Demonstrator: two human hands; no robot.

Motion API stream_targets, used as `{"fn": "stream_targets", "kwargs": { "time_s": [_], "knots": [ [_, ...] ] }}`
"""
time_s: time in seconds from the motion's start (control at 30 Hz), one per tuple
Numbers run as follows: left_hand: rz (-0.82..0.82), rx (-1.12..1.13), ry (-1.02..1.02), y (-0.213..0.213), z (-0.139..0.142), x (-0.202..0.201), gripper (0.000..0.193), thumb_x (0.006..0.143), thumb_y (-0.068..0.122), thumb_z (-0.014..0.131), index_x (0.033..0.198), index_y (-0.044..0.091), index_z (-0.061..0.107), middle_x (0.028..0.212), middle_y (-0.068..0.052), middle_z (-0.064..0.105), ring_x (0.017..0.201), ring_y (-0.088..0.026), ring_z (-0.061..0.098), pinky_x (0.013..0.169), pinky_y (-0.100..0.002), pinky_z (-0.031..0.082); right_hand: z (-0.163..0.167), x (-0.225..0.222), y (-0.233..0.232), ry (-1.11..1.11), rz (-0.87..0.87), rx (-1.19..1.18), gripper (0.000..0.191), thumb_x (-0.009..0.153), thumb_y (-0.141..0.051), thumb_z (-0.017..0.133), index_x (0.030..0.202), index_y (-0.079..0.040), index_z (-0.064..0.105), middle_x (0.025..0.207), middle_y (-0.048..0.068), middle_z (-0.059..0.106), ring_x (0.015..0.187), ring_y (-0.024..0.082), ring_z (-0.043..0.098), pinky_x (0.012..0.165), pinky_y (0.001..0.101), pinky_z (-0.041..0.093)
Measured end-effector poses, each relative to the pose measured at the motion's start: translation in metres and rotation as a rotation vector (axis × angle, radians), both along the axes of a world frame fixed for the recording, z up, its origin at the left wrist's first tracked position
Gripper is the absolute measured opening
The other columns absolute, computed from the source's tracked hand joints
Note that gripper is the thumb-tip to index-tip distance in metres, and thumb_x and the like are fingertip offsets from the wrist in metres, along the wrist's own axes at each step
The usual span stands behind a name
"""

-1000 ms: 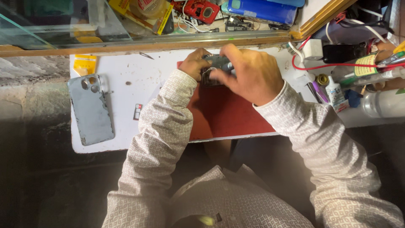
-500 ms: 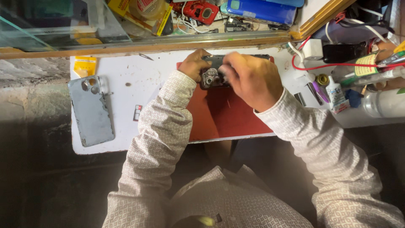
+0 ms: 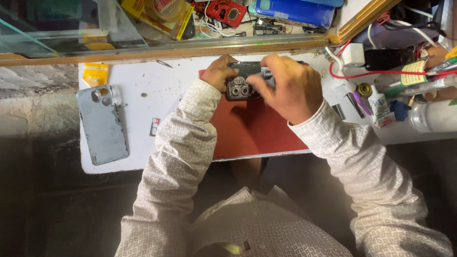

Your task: The person uses a rotary tool to grind residue around the camera module area of a disassembled smartphone. They then use a small metal pick to scrape and remove adhesive from the phone's interior frame and edges. The person repeatedly wipes the interior surfaces with a cloth and inspects the cleaned areas.

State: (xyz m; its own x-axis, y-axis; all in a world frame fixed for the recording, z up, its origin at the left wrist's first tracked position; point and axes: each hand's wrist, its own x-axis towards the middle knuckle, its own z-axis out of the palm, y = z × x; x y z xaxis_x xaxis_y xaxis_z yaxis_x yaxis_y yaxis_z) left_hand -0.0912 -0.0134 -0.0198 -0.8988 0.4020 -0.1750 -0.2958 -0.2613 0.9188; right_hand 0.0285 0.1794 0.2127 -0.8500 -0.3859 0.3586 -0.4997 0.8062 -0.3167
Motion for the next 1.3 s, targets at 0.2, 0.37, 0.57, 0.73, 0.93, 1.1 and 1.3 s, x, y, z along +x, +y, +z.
{"fn": "stream_targets", "kwargs": {
  "time_s": [0.2,0.37,0.57,0.73,0.93,1.1,1.3],
  "knots": [
    [-0.005,0.036,0.002,0.0,0.007,0.001,0.023,0.089,0.003,0.06,0.11,-0.005,0.06,0.089,-0.012,0.066,0.072,-0.017,0.065,0.062,-0.031,0.056,0.004,0.005,-0.001,0.079,0.151,-0.075,0.03,0.086,-0.02,0.076,0.105,-0.001,0.063,0.1,0.016,0.054,0.087,0.036,0.064,0.075,0.0427,0.052],
    [-0.002,0.045,0.048,0.001,0.002,-0.001,0.024,0.089,0.002,0.061,0.111,-0.005,0.06,0.091,-0.011,0.066,0.076,-0.016,0.065,0.066,-0.03,0.057,0.001,0.004,-0.003,-0.021,0.079,-0.116,0.017,0.094,-0.013,0.073,0.104,-0.003,0.063,0.095,0.014,0.061,0.083,0.036,0.066,0.072,0.0426,0.052],
    [0.0,0.009,0.048,0.0,0.007,0.004,0.022,0.089,0.003,0.061,0.11,-0.005,0.06,0.09,-0.011,0.066,0.073,-0.015,0.064,0.063,-0.03,0.055,-0.007,0.009,0.006,0.009,0.065,-0.139,0.031,0.086,-0.013,0.085,0.103,0.002,0.064,0.097,0.016,0.066,0.082,0.033,0.067,0.072,0.0417,0.052],
    [0.01,-0.047,0.037,0.002,0.011,0.002,0.023,0.088,0.004,0.062,0.11,-0.003,0.061,0.088,-0.01,0.066,0.073,-0.014,0.064,0.063,-0.029,0.056,-0.02,0.009,0.02,0.053,0.187,-0.307,0.023,0.085,0.013,0.072,0.1,0.0,0.06,0.105,0.014,0.066,0.1,0.032,0.068,0.086,0.0392,0.055],
    [0.03,-0.196,0.195,0.001,0.015,0.006,0.021,0.09,0.006,0.066,0.109,-0.003,0.063,0.091,-0.009,0.067,0.076,-0.013,0.065,0.067,-0.027,0.056,-0.047,0.019,0.03,0.107,0.124,-0.425,0.022,0.084,0.014,0.073,0.097,-0.001,0.064,0.108,0.013,0.069,0.103,0.029,0.069,0.09,0.037,0.056],
    [0.035,-0.137,0.087,0.004,0.026,0.009,0.021,0.09,0.007,0.066,0.109,-0.003,0.061,0.089,-0.009,0.068,0.073,-0.012,0.066,0.063,-0.027,0.056,-0.065,0.022,0.038,0.029,0.046,-0.633,0.019,0.087,0.013,0.072,0.096,0.0,0.064,0.11,0.012,0.068,0.103,0.023,0.069,0.092,0.0324,0.057],
    [0.048,-0.093,0.019,0.006,0.038,0.015,0.021,0.091,0.006,0.064,0.11,-0.001,0.06,0.083,-0.007,0.065,0.064,-0.012,0.062,0.054,-0.027,0.051,-0.072,0.021,0.04,-0.016,0.06,-0.703,0.019,0.088,0.012,0.073,0.098,0.0,0.063,0.111,0.012,0.067,0.102,0.02,0.067,0.092,0.0308,0.056]
  ]
}}
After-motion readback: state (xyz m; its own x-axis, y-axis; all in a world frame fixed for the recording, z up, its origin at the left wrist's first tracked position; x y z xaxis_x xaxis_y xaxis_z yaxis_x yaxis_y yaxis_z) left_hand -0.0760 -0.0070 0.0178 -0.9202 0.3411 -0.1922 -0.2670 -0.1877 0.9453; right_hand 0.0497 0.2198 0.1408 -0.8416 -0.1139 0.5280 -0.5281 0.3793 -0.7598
